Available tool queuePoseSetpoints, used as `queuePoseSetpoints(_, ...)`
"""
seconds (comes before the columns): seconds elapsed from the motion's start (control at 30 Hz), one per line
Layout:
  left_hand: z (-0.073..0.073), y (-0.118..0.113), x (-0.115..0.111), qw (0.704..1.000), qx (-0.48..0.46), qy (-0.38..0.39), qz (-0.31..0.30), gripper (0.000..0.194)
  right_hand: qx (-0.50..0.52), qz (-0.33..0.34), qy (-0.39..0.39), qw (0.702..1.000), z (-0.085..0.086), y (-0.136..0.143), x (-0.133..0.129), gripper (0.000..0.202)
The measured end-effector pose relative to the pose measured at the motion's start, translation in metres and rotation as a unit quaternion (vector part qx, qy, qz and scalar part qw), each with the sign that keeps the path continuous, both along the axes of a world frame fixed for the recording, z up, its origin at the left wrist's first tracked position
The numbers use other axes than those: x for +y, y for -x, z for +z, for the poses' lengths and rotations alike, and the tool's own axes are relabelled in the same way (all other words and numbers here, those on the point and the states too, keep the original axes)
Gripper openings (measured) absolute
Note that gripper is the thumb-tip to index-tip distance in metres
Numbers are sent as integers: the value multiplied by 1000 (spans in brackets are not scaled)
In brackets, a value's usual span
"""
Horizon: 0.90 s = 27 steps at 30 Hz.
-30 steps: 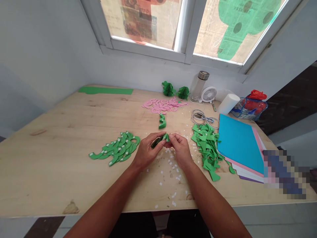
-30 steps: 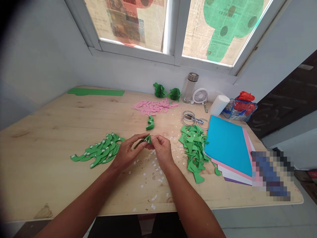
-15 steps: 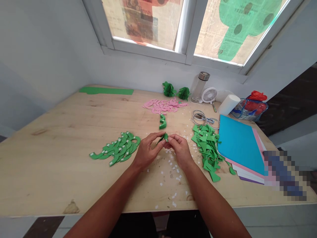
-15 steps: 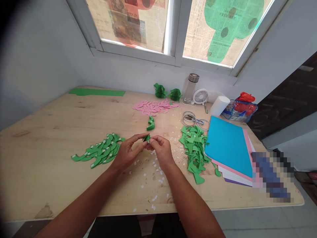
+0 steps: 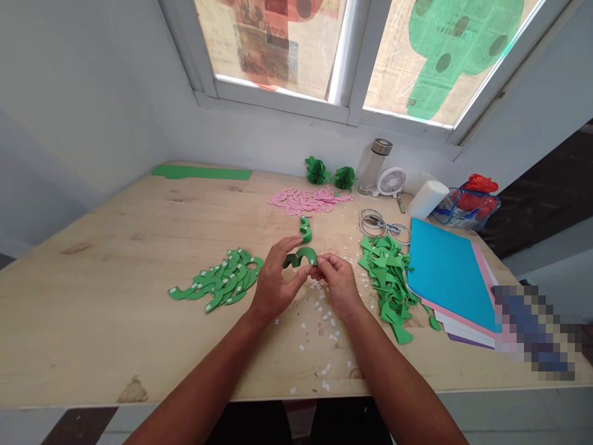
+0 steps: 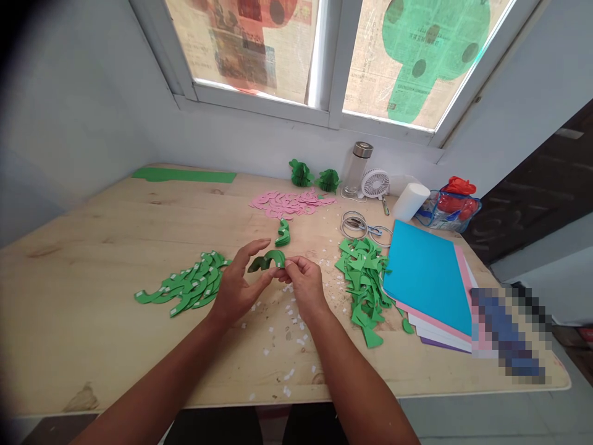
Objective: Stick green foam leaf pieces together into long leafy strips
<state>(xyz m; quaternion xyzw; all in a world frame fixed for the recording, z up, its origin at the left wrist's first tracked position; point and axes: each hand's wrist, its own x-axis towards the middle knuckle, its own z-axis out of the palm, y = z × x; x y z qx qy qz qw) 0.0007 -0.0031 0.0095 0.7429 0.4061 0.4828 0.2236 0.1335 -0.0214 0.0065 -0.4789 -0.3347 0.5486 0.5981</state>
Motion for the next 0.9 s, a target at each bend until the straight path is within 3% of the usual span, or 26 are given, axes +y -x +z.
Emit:
queuePoseSetpoints(0.2,-4,-3,1,999,-14,-22,-27,28,17,5,1,1000,-1,1,1,19)
queuePoseSetpoints(0.57,-6,-3,2,999,5,-33,-11,28,5,2,6,1000,-3,1,1,18)
queuePoseSetpoints(0.73,-4,-3,2,996,33,-84,-4,32,-30,-13,3,999,-3,1,2,17)
queuePoseSetpoints(0.9,-3,-4,0,988,51,-143,30,24,-51,-23,6,998,-4,1,2,19)
